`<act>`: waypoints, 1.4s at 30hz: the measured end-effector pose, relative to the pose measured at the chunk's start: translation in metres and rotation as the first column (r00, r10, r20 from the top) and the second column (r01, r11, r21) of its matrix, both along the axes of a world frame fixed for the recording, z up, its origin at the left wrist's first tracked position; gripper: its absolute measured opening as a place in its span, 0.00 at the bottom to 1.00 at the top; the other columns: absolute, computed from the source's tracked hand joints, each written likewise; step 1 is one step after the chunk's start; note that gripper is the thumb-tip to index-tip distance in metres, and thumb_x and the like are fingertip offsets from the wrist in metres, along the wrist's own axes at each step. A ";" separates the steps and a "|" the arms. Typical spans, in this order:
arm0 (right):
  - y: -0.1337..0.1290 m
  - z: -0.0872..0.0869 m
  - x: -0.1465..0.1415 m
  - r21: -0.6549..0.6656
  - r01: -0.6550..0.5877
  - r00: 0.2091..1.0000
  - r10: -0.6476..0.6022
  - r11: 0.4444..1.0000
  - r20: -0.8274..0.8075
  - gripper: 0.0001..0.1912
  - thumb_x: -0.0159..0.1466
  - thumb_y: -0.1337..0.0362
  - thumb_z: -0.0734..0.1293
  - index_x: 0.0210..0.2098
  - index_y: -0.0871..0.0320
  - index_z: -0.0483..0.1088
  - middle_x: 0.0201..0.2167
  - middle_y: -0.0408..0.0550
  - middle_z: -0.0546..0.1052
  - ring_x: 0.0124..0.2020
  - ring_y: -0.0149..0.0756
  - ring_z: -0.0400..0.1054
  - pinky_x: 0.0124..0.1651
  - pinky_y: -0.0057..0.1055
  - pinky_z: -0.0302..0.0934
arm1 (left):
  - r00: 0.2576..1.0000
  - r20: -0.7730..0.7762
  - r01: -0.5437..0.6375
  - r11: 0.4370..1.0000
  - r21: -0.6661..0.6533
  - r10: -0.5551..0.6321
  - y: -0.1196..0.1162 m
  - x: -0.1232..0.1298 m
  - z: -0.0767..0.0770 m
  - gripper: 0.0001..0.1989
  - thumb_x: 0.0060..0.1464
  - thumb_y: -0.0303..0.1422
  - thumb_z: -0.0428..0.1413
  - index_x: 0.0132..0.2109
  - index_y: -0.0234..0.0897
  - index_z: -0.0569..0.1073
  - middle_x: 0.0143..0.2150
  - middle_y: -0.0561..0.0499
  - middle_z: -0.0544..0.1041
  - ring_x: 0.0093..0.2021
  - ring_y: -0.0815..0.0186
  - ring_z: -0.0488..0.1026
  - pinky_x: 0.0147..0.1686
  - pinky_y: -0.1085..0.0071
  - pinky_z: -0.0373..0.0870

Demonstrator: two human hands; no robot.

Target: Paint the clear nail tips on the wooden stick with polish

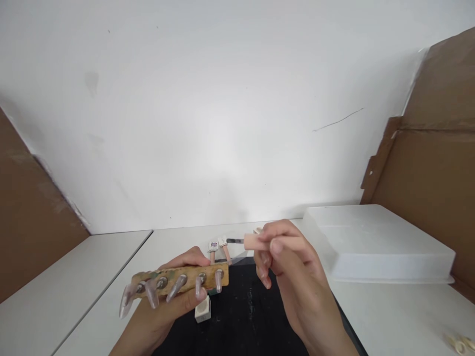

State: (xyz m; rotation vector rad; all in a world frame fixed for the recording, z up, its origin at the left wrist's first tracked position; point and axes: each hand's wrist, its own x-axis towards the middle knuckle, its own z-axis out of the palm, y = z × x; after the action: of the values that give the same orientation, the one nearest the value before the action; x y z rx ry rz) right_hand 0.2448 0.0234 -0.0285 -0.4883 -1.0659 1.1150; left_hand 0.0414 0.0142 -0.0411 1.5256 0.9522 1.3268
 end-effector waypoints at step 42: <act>0.003 0.000 -0.007 0.048 -0.001 0.942 -0.015 0.999 0.335 0.28 0.65 0.50 0.67 0.13 0.56 0.71 0.23 0.42 0.64 0.21 0.30 0.55 0.25 0.31 0.50 | 0.998 -0.062 0.017 0.979 -0.204 -0.030 -0.004 -0.001 0.004 0.12 0.41 0.40 0.69 0.35 0.43 0.81 0.32 0.51 0.71 0.31 0.65 0.66 0.29 0.71 0.59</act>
State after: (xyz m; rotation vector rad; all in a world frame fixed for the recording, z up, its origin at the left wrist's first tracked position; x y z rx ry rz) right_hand 0.2380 0.0261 -0.0282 -0.6594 -1.3831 1.0188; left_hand 0.0408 0.0099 -0.0371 1.4250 1.0729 1.1320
